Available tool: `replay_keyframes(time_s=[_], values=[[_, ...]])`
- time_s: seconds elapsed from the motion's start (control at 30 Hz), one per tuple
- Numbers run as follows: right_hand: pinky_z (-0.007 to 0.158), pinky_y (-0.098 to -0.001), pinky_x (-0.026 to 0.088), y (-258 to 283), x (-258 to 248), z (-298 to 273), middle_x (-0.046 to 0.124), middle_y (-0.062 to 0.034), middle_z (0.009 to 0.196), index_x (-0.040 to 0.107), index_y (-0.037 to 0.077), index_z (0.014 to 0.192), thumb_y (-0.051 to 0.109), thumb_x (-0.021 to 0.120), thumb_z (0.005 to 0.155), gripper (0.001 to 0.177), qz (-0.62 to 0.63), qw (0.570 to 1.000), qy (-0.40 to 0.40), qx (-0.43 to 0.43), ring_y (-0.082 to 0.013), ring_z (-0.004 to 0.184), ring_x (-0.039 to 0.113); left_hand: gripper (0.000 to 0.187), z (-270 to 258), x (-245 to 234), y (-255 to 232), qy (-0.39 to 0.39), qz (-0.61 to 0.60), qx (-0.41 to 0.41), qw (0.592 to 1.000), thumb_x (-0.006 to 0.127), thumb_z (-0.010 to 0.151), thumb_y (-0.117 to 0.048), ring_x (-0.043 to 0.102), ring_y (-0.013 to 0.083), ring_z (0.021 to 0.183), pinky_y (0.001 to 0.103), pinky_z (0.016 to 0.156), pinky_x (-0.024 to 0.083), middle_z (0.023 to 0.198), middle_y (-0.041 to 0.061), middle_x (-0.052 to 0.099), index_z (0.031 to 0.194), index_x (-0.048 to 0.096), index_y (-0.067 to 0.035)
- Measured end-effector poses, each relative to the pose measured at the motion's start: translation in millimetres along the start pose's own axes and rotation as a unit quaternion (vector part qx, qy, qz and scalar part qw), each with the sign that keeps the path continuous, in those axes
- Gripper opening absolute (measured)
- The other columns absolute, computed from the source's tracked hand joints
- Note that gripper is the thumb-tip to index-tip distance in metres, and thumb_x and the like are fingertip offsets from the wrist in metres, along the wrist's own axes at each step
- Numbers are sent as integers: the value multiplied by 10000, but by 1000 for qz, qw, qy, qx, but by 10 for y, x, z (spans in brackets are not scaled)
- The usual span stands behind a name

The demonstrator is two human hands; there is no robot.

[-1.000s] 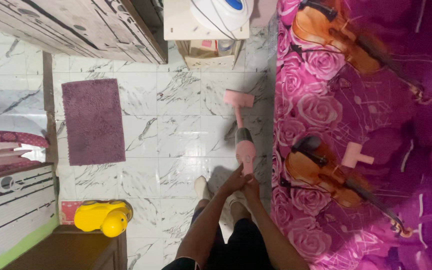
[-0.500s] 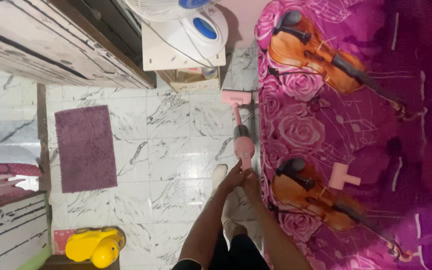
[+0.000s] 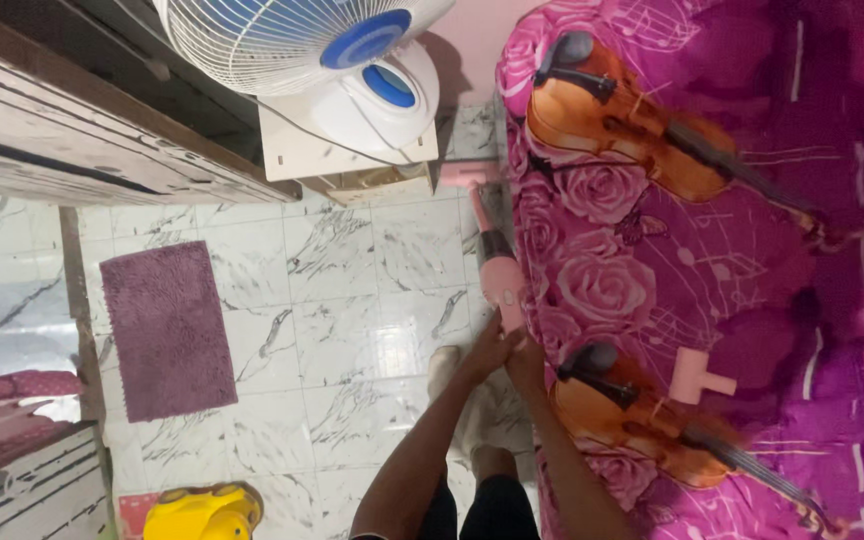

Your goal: The person uses a pink cordless stick vacuum to clean a tiled floor in a bedroom. They systematically move the vacuum head back and forth along the base of a bed, a fan, and a wardrobe, covering the visible floor area.

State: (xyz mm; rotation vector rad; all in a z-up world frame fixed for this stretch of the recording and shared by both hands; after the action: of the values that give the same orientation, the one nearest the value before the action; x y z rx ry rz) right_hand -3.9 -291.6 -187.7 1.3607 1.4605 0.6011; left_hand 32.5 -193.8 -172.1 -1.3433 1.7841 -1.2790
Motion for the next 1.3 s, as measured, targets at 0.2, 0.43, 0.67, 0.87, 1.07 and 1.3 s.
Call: replay_keyframes(time_s=[0.2,0.43,0.67,0.87,1.07,1.3], values=[[808,-339,547,62,16,396,727,-133,1056,617,-14,1190,116,625,932,290,-1,1000,13,-17,-226,972,703,988,419,-118,-24,-19,41,-146,988,671,932,-501,538,316,1351,374,1097,447,1502,252,515,1642,166,-36],[847,-348,555,16,2,699,742,-147,1106,627,-23,1231,114,596,963,302,21,995,52,-86,-244,1009,714,987,598,-73,5,-73,33,-122,989,666,894,-477,510,359,1376,395,1109,411,1491,274,512,1627,193,-16],[812,-356,542,-201,16,563,751,-141,1045,656,-23,1194,168,605,987,286,-48,996,73,-26,-224,970,720,972,561,13,196,-98,86,-7,991,673,1008,-485,363,434,1510,441,1194,331,1600,351,361,1607,126,50],[793,-348,535,-203,151,660,735,-117,1060,622,1,1240,190,605,991,313,-28,998,52,14,-192,966,692,935,652,-52,291,-101,87,-87,987,561,951,-430,501,500,1346,463,1091,428,1470,357,499,1676,41,-150],[728,-315,524,15,417,973,693,-70,1043,626,6,1227,182,602,999,288,102,990,70,69,-136,902,645,846,1016,-387,143,-104,98,-46,989,547,996,-419,517,511,1341,476,1086,436,1431,364,530,1669,78,-210],[704,-320,511,-141,447,829,702,-54,966,667,18,1189,235,611,1004,291,94,984,45,147,-146,843,642,841,791,-360,250,-96,131,-115,980,575,998,-446,541,522,1291,481,1054,469,1351,374,575,1666,96,-262]])
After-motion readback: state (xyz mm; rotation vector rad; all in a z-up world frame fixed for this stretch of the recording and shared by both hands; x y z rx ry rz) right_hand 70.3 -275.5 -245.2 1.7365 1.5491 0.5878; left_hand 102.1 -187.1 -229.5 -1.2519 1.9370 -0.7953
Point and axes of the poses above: each hand's wrist, its own z-axis towards the middle knuckle, its own x-axis out of the palm, y = z × x, the point moved 5 cm from there along z, towards the middle knuckle
